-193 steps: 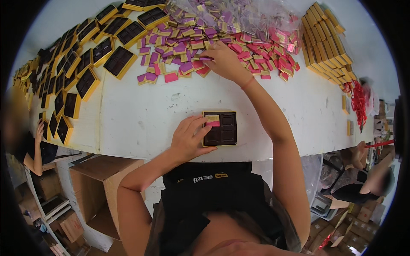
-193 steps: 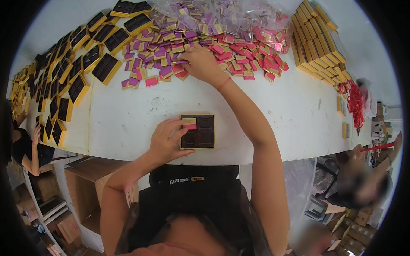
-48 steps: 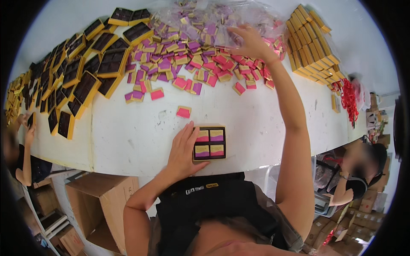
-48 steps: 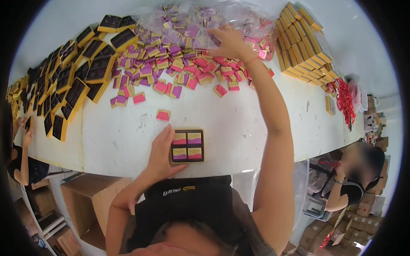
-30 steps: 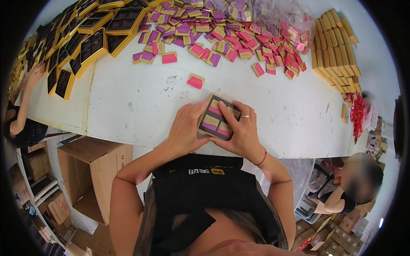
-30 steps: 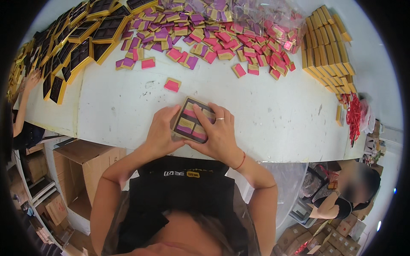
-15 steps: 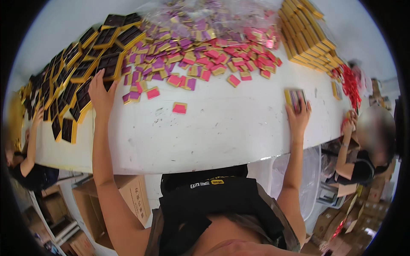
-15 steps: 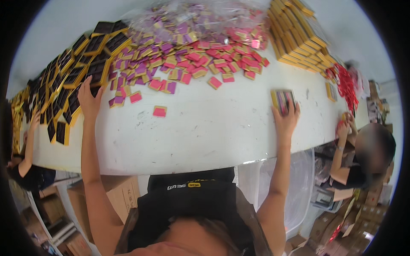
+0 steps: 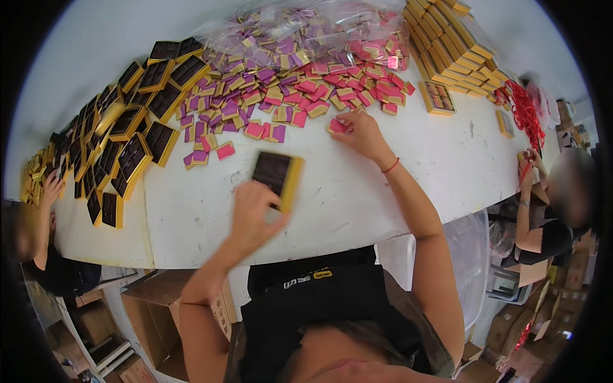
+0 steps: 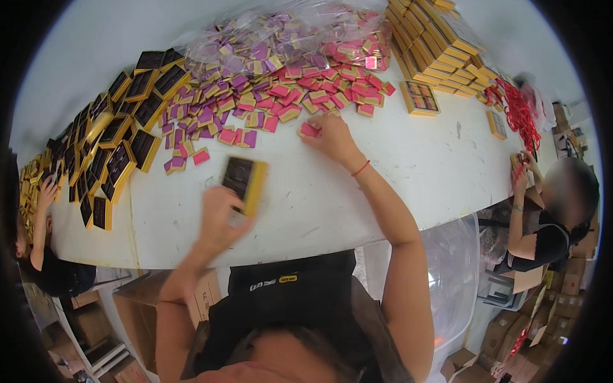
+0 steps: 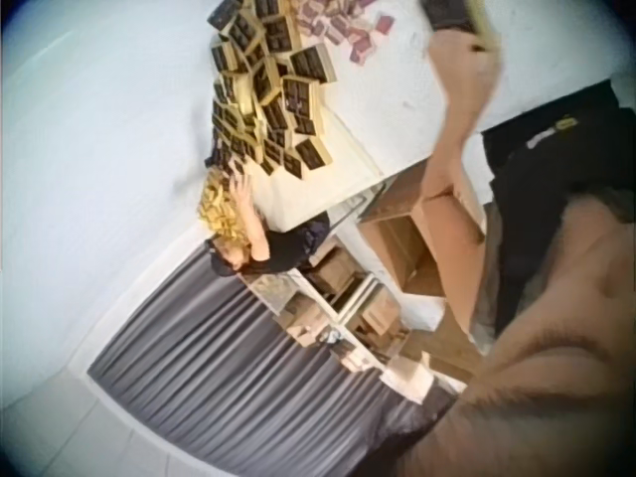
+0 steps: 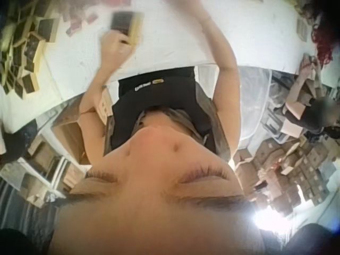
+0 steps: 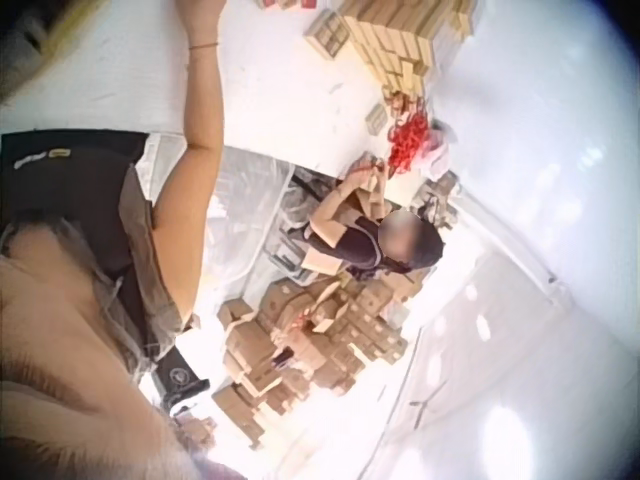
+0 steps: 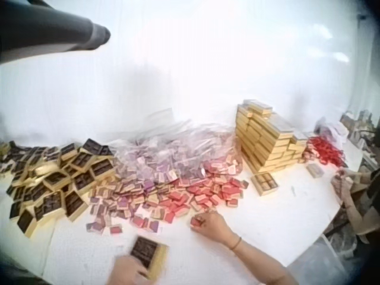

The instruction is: The person assembles small rectangular cosmetic palettes by placing four individually wrapped colored blocks into each compartment of a black tray. They repeatedly pick up the blocks, arrange them, and move the completed palettes to a stack on the right side of the table.

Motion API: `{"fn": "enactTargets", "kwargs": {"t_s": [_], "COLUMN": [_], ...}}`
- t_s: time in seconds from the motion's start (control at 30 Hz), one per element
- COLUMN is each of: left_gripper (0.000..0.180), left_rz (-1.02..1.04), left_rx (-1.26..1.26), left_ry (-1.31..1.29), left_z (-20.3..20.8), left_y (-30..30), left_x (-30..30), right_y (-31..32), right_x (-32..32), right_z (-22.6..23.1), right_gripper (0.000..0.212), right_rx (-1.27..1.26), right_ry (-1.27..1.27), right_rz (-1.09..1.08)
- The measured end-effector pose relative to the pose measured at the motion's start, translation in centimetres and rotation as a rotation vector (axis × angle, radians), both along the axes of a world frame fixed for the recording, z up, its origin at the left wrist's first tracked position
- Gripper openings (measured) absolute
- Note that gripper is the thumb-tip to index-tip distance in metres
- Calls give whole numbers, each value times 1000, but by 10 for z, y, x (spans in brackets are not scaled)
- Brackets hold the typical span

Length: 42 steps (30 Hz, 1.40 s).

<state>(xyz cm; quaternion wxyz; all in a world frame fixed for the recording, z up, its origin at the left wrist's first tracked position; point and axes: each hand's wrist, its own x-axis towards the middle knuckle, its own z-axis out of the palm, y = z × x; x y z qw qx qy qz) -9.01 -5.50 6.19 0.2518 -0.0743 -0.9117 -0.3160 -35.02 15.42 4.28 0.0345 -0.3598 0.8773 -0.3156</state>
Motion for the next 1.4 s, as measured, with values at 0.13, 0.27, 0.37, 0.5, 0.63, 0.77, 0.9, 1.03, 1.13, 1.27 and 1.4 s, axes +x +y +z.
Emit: {"fn": "enactTargets", "kwargs": {"t_s": [0.13, 0.27, 0.37, 0.5, 0.63, 0.77, 0.9, 1.03, 1.13, 1.27, 1.4], "left_gripper": [34, 37, 39, 32, 26, 28, 43, 63, 63, 62, 62], "left_rz": [17, 78, 168, 182, 172, 163, 205, 174, 169, 161, 151], "left_rx": [-89, -26, 25, 24, 105, 121, 146, 6, -60, -33, 1], "left_ry": [-26, 6, 1, -35, -44, -44, -12, -71, -99, -101, -89], "left_z": [-25, -18, -11, -24, -26, -31, -27, -29, -31, -28, -31], "left_y": [62, 69, 51, 38, 50, 52, 51, 41, 37, 36, 36], "left_x": [5, 15, 29, 39, 43, 44, 42, 40, 42, 40, 37], "right_y": [5, -1, -19, -37, -33, -25, -15, -18, -43, -98, -105], "right_x": [3, 60, 112, 137, 149, 148, 157, 139, 97, 50, 37], "right_z": [-5, 24, 37, 15, 2, 24, 28, 33, 27, 9, -1], "right_gripper": [17, 16, 25, 40, 42, 43, 41, 35, 32, 30, 28], "right_rx": [-203, -359, -445, -348, -177, -67, 50, -37, -194, -151, -137], "right_ry": [-313, -283, -10, 307, 361, 342, 240, 103, -41, 274, -114], "right_rz": [54, 199, 288, 460, 547, 602, 558, 565, 414, 325, 253]}}
